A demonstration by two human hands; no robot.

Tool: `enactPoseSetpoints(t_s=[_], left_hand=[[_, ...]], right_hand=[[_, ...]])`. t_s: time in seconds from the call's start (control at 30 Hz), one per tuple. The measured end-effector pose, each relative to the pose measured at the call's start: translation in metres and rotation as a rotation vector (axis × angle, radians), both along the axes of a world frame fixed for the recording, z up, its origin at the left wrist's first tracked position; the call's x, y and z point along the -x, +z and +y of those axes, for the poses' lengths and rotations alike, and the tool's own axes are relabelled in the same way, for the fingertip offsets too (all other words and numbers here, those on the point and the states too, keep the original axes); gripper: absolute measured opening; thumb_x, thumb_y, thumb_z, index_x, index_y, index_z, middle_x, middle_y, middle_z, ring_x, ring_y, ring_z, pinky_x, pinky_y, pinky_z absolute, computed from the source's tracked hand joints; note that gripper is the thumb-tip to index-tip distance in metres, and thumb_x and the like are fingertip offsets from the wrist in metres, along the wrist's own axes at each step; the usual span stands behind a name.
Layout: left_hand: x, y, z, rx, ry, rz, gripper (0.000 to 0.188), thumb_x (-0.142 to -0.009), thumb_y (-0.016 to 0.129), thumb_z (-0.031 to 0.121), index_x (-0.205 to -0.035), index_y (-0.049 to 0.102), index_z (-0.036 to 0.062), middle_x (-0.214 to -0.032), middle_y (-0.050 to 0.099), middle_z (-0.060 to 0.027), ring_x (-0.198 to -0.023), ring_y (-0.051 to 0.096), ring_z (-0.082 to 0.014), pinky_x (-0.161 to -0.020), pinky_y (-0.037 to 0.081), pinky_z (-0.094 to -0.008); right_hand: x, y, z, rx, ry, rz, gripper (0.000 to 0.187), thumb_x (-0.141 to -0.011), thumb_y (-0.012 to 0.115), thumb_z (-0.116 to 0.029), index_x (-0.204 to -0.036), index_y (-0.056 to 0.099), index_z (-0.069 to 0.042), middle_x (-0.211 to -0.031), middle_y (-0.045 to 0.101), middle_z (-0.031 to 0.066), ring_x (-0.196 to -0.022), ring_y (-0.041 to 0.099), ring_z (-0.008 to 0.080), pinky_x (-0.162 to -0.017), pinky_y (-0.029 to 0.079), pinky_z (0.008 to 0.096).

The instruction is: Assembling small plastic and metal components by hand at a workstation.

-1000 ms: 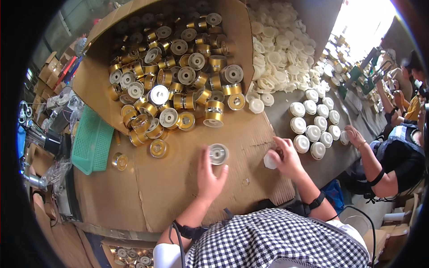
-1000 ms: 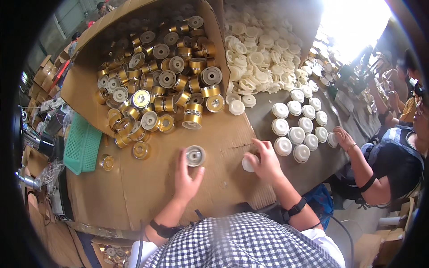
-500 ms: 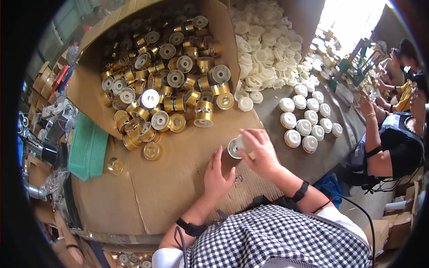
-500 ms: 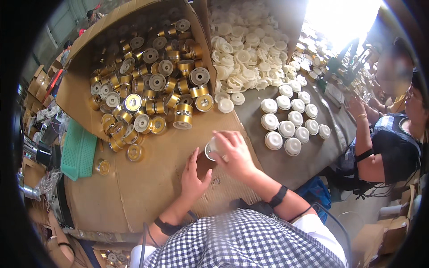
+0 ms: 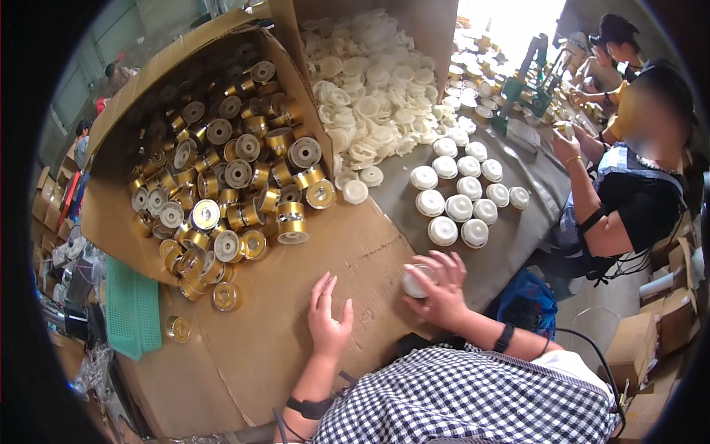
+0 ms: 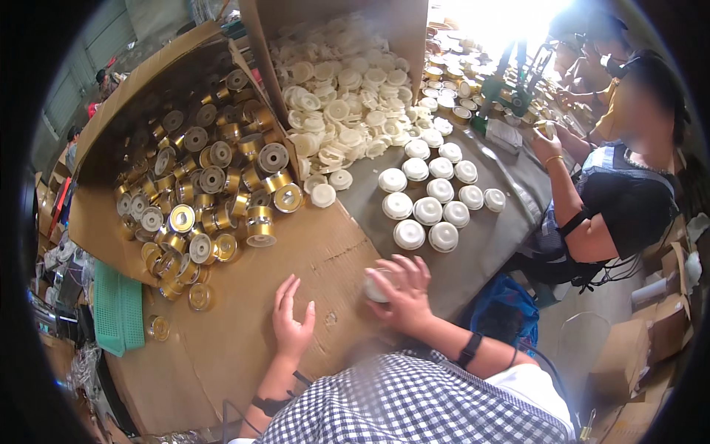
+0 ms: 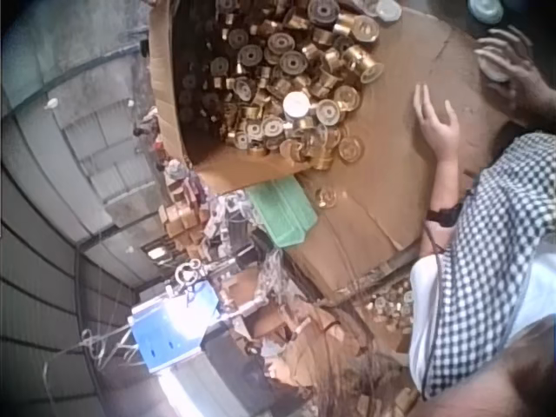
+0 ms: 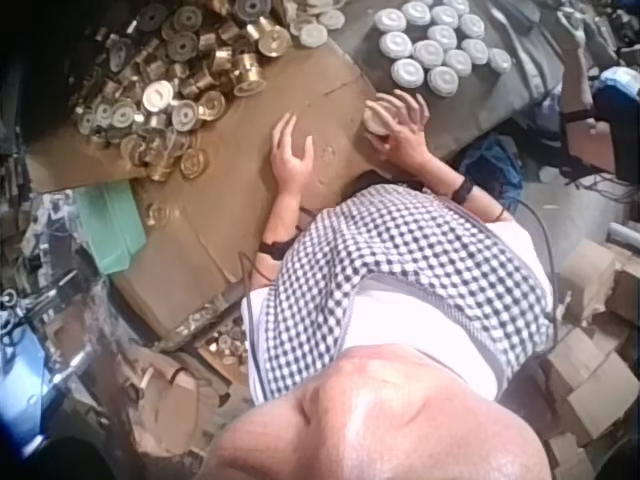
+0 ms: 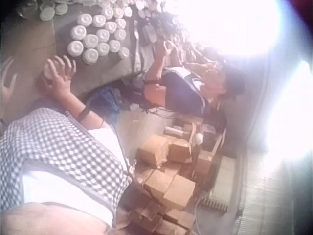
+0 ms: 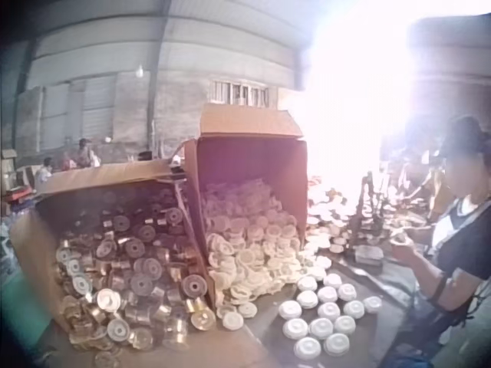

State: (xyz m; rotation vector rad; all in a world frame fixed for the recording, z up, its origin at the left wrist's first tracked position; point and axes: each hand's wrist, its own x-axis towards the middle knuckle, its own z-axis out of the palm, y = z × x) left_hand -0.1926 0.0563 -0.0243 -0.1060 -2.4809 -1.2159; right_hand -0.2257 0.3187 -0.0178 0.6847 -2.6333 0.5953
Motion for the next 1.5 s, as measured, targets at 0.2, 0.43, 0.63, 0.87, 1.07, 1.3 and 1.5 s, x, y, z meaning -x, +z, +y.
enactPoseSetpoints(t_s=[0.2, 0.43, 0.63, 0.87, 1.07, 1.3, 1.5], left_hand=[[0.003, -0.007, 0.003, 0.025, -0.004, -0.016, 0.047, -0.085, 0.071, 0.006, -0.132, 0.063, 0.0018, -0.142, 0.056, -0.0169, -0.127, 0.060, -0.0345, -0.107, 0.050, -0.0433], [0.002, -0.003, 0.008, 0.129, 0.005, -0.024, 0.044, -0.085, 0.071, 0.006, -0.128, 0.065, 0.0025, -0.141, 0.056, -0.0170, -0.127, 0.061, -0.0341, -0.106, 0.051, -0.0425], [0.001, -0.003, 0.007, 0.119, 0.023, 0.001, 0.043, -0.085, 0.072, 0.007, -0.127, 0.066, 0.0023, -0.140, 0.057, -0.0172, -0.126, 0.061, -0.0335, -0.106, 0.051, -0.0418], [0.001, -0.004, 0.006, 0.105, 0.030, -0.054, 0.043, -0.086, 0.073, 0.009, -0.128, 0.065, 0.0024, -0.140, 0.057, -0.0176, -0.127, 0.060, -0.0332, -0.106, 0.051, -0.0416], [0.003, -0.007, 0.006, 0.120, 0.047, -0.044, 0.048, -0.087, 0.072, 0.014, -0.133, 0.062, 0.0040, -0.142, 0.055, -0.0172, -0.128, 0.058, -0.0350, -0.106, 0.049, -0.0438], [0.003, -0.010, 0.004, 0.052, 0.107, -0.008, 0.053, -0.088, 0.071, 0.016, -0.138, 0.058, 0.0040, -0.144, 0.052, -0.0181, -0.130, 0.056, -0.0368, -0.108, 0.048, -0.0445], [0.001, -0.008, 0.002, 0.032, 0.172, -0.009, 0.064, -0.087, 0.072, 0.017, -0.145, 0.050, 0.0015, -0.147, 0.048, -0.0225, -0.136, 0.047, -0.0412, -0.114, 0.040, -0.0495]], right_hand=[[-0.005, -0.024, 0.107, -0.042, -0.516, 0.033, 0.080, -0.077, 0.084, -0.028, -0.150, 0.051, -0.021, -0.163, 0.027, 0.0217, -0.149, 0.026, 0.0465, -0.121, 0.019, 0.0588], [0.099, -0.045, 0.206, 0.033, -0.674, -0.017, 0.084, -0.092, 0.073, -0.027, -0.162, 0.029, -0.016, -0.167, 0.018, 0.0286, -0.154, 0.018, 0.0479, -0.123, 0.020, 0.0568], [0.153, -0.047, 0.235, 0.079, -0.584, -0.083, 0.083, -0.097, 0.067, -0.028, -0.165, 0.019, -0.017, -0.165, 0.019, 0.0323, -0.154, 0.020, 0.0482, -0.124, 0.020, 0.0541], [0.129, 0.018, 0.123, 0.390, -0.522, 0.072, 0.067, -0.091, 0.072, -0.018, -0.150, 0.044, -0.005, -0.153, 0.042, 0.0250, -0.144, 0.037, 0.0415, -0.120, 0.029, 0.0520], [0.130, 0.037, -0.039, 0.391, 0.326, -0.176, 0.067, -0.085, 0.076, -0.013, -0.146, 0.048, -0.005, -0.147, 0.047, 0.0223, -0.136, 0.048, 0.0405, -0.113, 0.041, 0.0476], [0.226, 0.056, -0.185, 0.226, 0.368, 0.111, 0.079, -0.083, 0.078, -0.035, -0.150, 0.045, -0.008, -0.157, 0.034, 0.0283, -0.142, 0.034, 0.0516, -0.115, 0.038, 0.0566], [0.261, 0.045, -0.211, 0.162, 0.204, 0.165, 0.080, -0.080, 0.080, -0.043, -0.148, 0.052, -0.011, -0.151, 0.045, 0.0289, -0.136, 0.044, 0.0516, -0.110, 0.043, 0.0556]])
